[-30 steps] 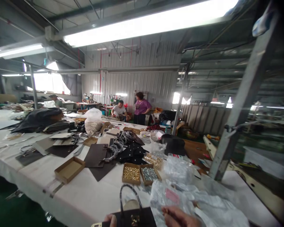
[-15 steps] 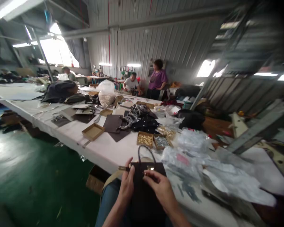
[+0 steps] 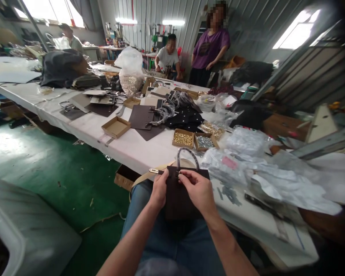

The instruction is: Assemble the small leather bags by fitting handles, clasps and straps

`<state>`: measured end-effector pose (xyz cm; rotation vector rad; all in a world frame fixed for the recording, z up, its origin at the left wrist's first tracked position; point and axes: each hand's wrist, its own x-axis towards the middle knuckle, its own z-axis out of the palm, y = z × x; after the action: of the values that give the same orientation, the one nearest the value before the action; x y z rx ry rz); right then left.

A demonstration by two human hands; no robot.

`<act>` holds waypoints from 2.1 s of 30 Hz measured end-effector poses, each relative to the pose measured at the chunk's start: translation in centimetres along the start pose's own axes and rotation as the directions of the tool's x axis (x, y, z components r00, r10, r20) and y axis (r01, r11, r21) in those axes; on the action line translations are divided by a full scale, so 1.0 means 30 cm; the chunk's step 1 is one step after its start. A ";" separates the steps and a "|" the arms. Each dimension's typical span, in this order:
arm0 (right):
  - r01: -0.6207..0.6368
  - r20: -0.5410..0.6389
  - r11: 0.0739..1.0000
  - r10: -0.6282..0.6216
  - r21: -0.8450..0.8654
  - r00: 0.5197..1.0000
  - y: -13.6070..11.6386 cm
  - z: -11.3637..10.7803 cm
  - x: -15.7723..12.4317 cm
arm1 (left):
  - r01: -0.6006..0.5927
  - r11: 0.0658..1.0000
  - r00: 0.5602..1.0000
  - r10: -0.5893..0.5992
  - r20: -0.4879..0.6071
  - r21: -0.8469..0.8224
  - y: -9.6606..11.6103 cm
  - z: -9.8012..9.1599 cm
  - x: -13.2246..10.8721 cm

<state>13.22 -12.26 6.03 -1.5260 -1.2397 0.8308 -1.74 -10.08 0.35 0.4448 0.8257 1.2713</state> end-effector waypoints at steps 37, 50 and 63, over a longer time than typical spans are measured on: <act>0.383 0.107 0.841 -0.372 -0.382 0.922 -0.068 0.073 -0.012 | -0.304 0.830 0.942 0.334 0.020 0.468 0.055 0.009 -0.034; 0.373 0.177 0.837 -0.329 -0.400 0.928 -0.093 0.079 0.000 | -0.364 0.758 0.912 0.407 0.043 0.541 0.055 0.030 -0.073; 0.277 0.154 0.755 -0.231 -0.594 0.961 -0.099 0.159 -0.039 | -0.259 0.722 0.920 0.386 -0.063 0.642 0.063 0.015 -0.067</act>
<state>7.63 -12.11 7.35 -1.7734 -1.8474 0.3006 -2.80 -11.43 2.56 1.0542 1.3953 1.3550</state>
